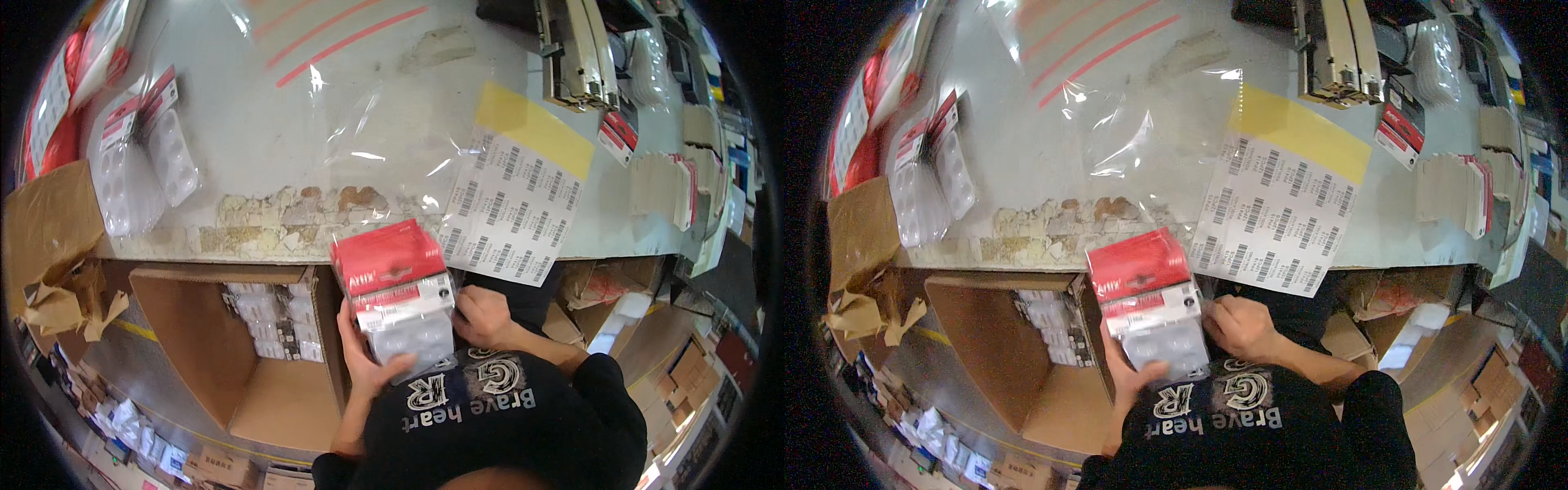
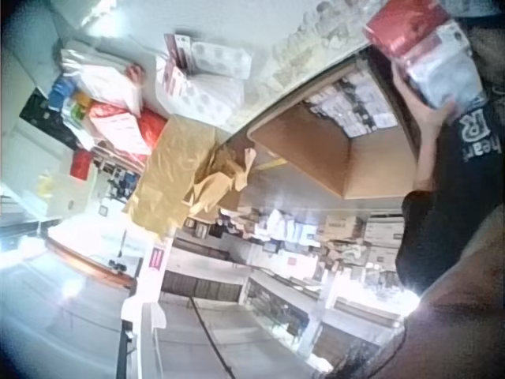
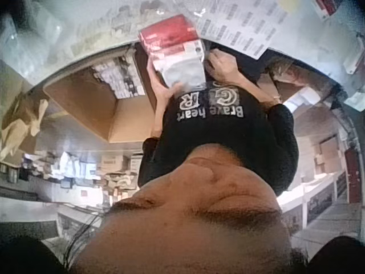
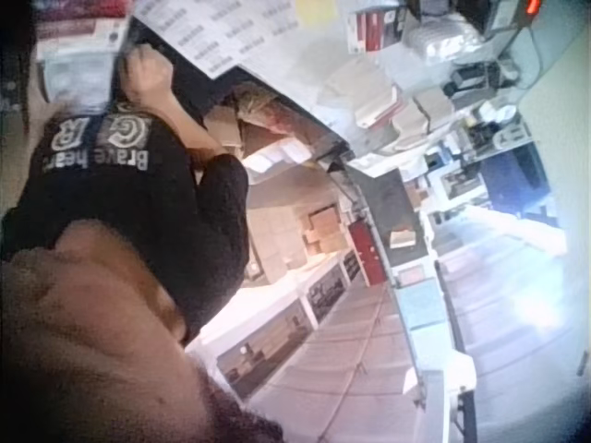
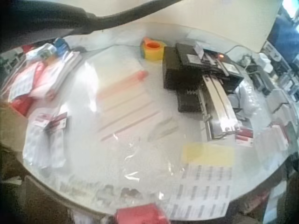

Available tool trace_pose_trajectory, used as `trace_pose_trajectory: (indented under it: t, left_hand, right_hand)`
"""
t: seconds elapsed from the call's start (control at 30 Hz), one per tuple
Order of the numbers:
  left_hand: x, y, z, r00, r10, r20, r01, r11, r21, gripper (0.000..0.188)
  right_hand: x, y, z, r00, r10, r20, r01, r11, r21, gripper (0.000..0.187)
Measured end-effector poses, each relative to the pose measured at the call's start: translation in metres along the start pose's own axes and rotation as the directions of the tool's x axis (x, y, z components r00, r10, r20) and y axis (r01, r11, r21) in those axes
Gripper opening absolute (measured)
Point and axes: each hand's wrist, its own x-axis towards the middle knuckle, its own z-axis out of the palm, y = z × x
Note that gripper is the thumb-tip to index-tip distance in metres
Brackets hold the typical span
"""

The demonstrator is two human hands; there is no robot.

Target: The person repeatedly picks plastic mixing palettes from a box, places them on a table, and attaches printed labels to the packaging. They then set the labeled items aside and continue the cycle with additional palettes.

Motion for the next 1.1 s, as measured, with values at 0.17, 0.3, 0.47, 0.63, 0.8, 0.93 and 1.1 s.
trace_pose_trajectory:
  t: [0.17,0.3,0.47,0.63,0.8,0.93,1.1]
  left_hand:
    - [0.024,0.014,0.001,0.984,-0.174,-0.048,0.176,0.984,0.032,0.116]
    - [0.036,0.019,0.003,0.993,-0.120,-0.022,0.120,0.993,-0.007,0.112]
    - [0.045,0.019,-0.004,0.984,-0.174,-0.027,0.174,0.985,-0.020,0.113]
    - [0.044,0.015,-0.006,0.983,-0.184,-0.009,0.183,0.982,-0.041,0.113]
    - [0.027,-0.011,-0.017,0.996,-0.085,0.038,0.085,0.996,-0.011,0.120]
    - [-0.023,-0.015,-0.035,0.935,-0.200,0.292,0.145,0.969,0.201,0.117]
    - [-0.048,-0.015,-0.017,0.974,-0.009,0.228,-0.129,0.804,0.580,0.113]
  right_hand:
    - [0.032,0.003,-0.025,0.964,-0.134,-0.231,0.164,0.980,0.116,0.028]
    - [0.051,-0.002,-0.046,0.956,-0.223,-0.189,0.244,0.966,0.091,0.028]
    - [0.031,-0.017,-0.038,0.646,0.560,0.518,-0.750,0.591,0.297,0.042]
    - [0.041,-0.020,0.008,0.640,0.491,0.591,-0.630,-0.104,0.769,0.053]
    - [0.050,-0.019,0.015,0.674,0.201,0.711,-0.713,-0.075,0.697,0.071]
    - [0.023,-0.019,0.012,0.727,0.130,0.675,-0.683,0.239,0.690,0.073]
    - [0.004,-0.019,0.003,0.768,0.087,0.634,-0.639,0.162,0.752,0.067]
